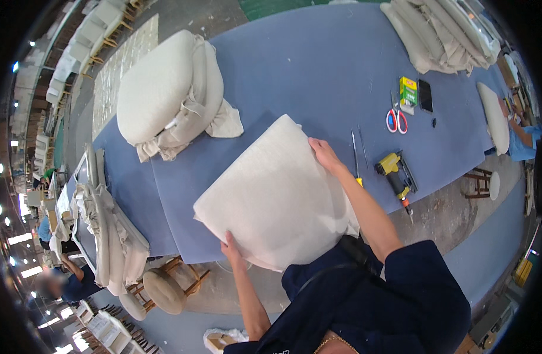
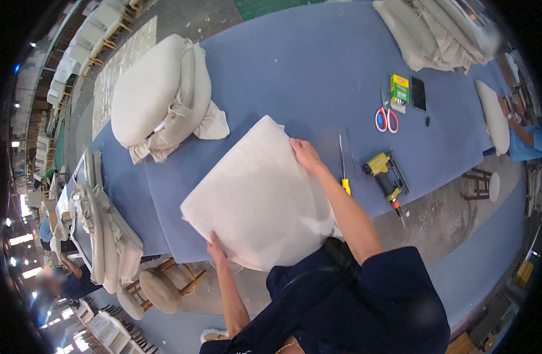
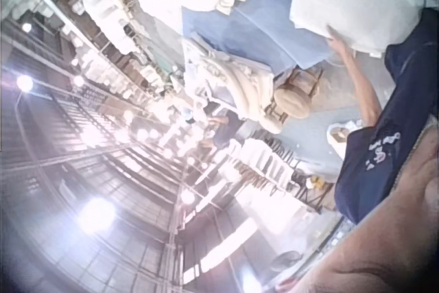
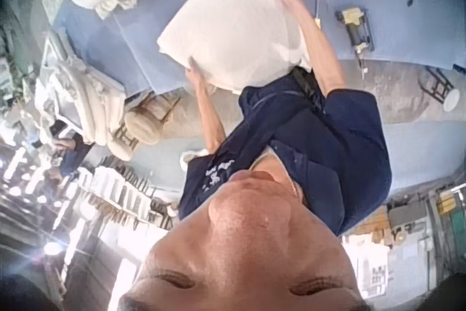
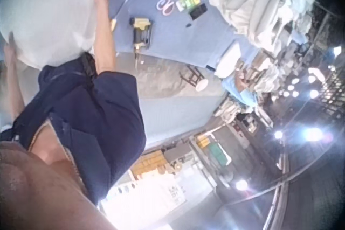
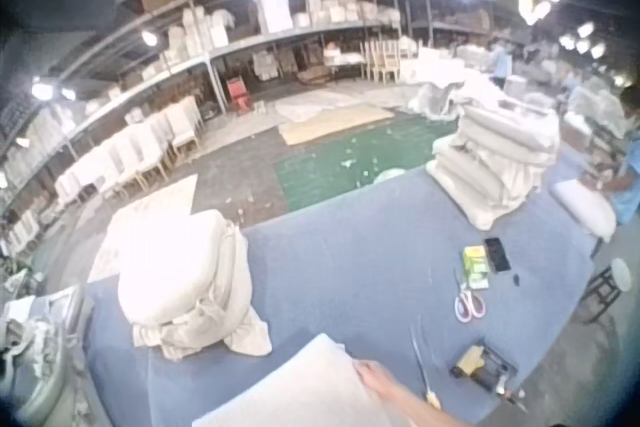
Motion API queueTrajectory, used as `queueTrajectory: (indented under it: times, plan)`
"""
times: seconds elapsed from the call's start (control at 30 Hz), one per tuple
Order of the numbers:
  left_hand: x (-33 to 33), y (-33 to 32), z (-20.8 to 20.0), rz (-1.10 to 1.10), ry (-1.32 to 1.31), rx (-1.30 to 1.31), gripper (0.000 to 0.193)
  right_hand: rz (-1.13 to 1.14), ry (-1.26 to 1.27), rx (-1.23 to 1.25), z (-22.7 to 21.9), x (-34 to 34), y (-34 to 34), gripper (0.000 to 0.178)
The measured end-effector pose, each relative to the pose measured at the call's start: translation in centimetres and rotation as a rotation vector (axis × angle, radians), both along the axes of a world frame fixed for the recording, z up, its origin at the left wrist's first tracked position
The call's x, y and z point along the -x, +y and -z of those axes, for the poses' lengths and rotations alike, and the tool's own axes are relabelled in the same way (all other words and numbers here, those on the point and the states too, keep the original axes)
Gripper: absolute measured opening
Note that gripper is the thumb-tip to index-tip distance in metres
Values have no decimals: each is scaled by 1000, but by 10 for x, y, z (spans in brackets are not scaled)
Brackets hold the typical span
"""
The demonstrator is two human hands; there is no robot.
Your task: The person staples fabric onto a foam cushion using a staple gun, then cuts the excess fabric with scissors. They proceed to hand-sew the edges of the fabric to secure it further, using a needle and thread. The process involves folding, pulling, and stitching the fabric around the cushion's contours.
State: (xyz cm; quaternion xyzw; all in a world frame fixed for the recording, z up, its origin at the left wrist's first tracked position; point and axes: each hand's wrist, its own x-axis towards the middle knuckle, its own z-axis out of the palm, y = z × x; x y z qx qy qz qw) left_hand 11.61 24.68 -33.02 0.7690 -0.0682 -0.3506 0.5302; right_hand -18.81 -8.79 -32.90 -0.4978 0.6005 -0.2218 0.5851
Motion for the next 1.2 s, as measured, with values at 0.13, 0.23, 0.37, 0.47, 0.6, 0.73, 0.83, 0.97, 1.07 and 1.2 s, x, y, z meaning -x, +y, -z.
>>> queueTrajectory:
  times: [0.13,0.23,0.37,0.47,0.6,0.73,0.83,0.97,1.07,1.2]
  plan:
    - [7,-12,-90,-55,-122,271,76,46,-310,191,-120,1,2,52]
    - [20,-60,-165,-205,-192,518,91,48,-535,478,-211,4,-3,48]
    - [14,-86,-210,-343,-344,797,77,75,-881,579,-274,5,10,43]
    - [16,-41,-183,-85,-594,457,66,112,-948,422,-234,18,29,45]
    - [23,29,-109,-55,-237,564,75,161,-882,449,-117,38,80,47]
    - [103,35,-66,-444,425,562,74,-152,-182,214,-69,65,159,14]
    - [114,73,5,-400,572,279,68,-132,122,476,-56,105,127,20]
    - [143,105,29,-347,713,223,63,134,634,773,-8,214,8,36]
    - [167,87,20,-282,854,255,60,156,1000,888,57,298,-64,60]
    - [196,70,37,-91,849,298,57,118,1012,627,98,332,-109,47]
